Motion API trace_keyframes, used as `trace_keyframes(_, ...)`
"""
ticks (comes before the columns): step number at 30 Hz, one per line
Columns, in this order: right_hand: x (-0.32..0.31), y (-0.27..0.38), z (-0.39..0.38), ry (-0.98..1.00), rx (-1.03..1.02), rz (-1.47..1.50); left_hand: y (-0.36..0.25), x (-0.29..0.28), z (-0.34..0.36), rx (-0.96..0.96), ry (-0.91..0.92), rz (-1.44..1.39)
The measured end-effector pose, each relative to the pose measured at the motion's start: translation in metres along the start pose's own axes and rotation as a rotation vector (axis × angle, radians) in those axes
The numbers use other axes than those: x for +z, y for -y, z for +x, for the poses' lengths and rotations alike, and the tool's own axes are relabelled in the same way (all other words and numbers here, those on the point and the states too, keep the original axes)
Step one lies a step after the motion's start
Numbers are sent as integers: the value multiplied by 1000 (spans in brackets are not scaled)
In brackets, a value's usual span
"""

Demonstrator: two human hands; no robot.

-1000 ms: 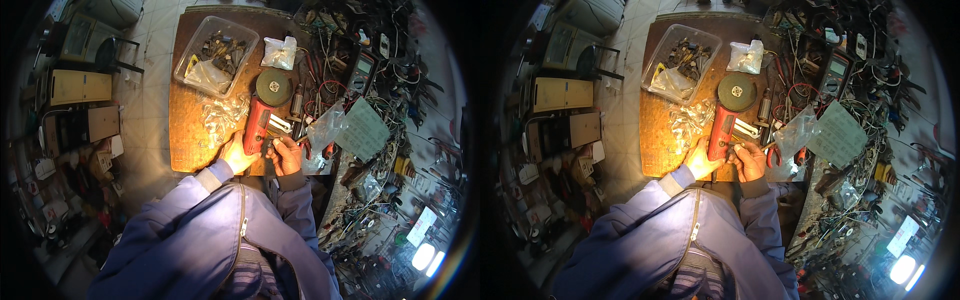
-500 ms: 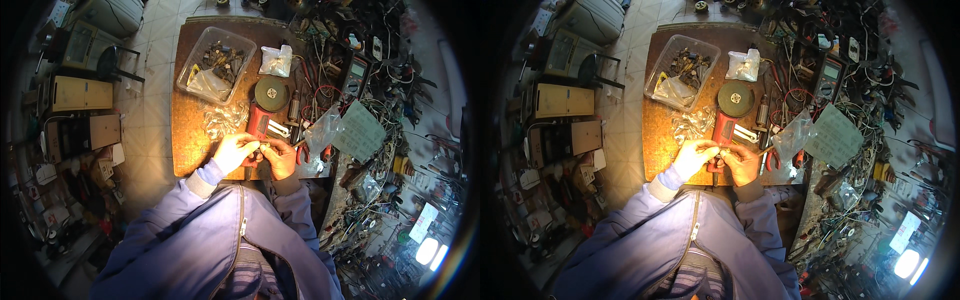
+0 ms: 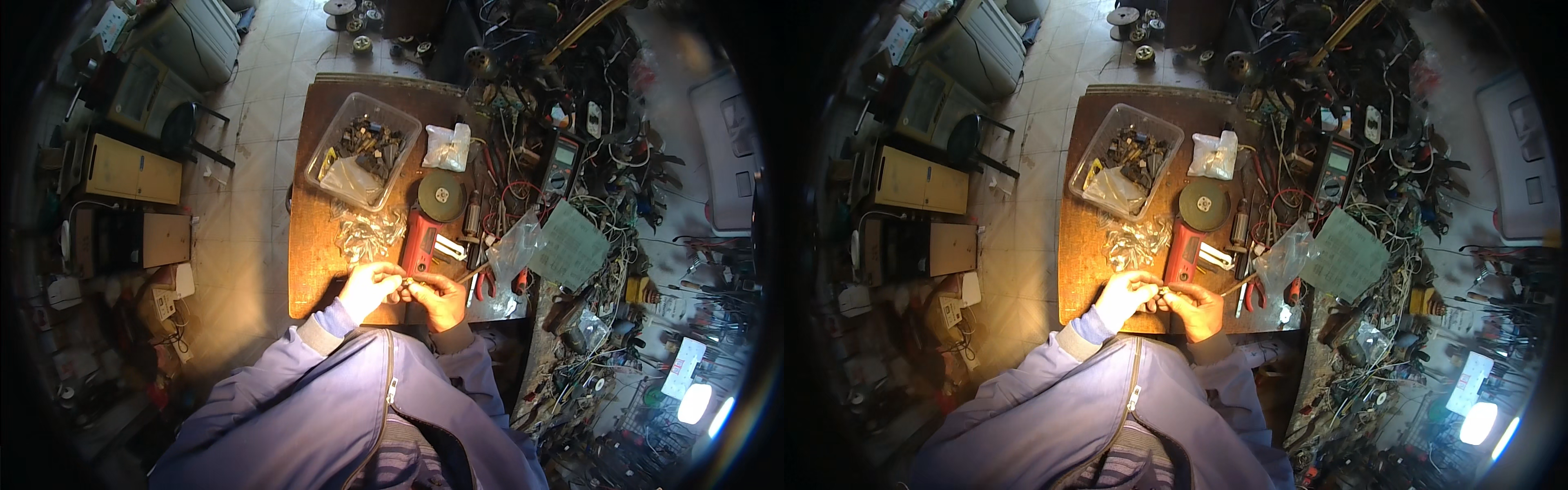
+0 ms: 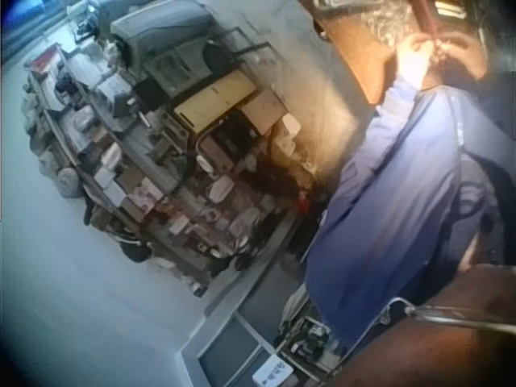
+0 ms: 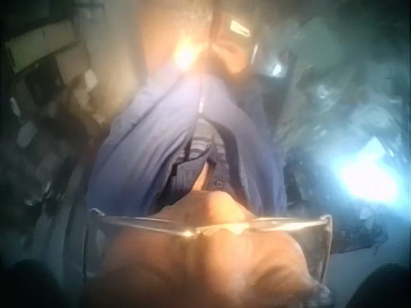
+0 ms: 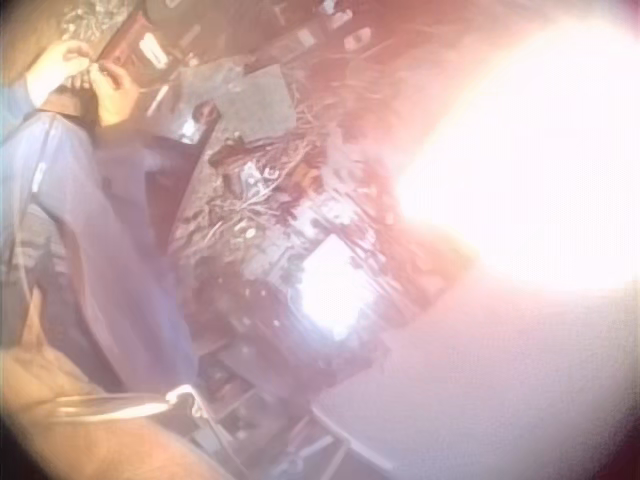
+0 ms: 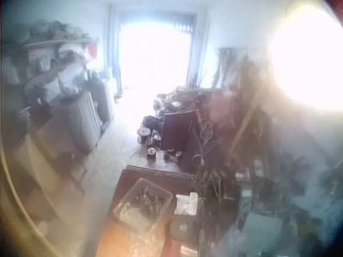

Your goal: The person unpacks small components from plastic bags and places them on a workbench. They then use a red angle grinder to cut or grind a small metal piece. Finally, they connect wires to a large motor assembly in a cluttered workshop.

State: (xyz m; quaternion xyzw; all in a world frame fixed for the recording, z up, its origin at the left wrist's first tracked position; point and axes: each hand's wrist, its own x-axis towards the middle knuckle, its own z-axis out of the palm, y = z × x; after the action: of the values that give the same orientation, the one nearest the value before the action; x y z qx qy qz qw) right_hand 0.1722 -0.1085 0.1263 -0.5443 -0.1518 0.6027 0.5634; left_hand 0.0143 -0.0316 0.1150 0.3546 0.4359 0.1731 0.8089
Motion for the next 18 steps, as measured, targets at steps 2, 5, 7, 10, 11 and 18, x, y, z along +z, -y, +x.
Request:
trace_keyframes(2,3,-2,-3,13,-51,42,-1,0,0,6,34,-18)
trace_keyframes(5,9,2,-4,1,-89,1,-6,-1,0,27,77,-37)
trace_keyframes(7,12,5,-4,0,-111,1,-8,-3,2,13,100,-50)
trace_keyframes(10,13,4,-2,-12,-142,-152,-5,-6,5,51,91,-88)
trace_keyframes(11,17,9,-4,-46,-174,-354,-8,-6,4,48,96,-79)
trace_keyframes(18,24,17,-7,-62,-295,-535,-14,-12,1,53,150,-86)
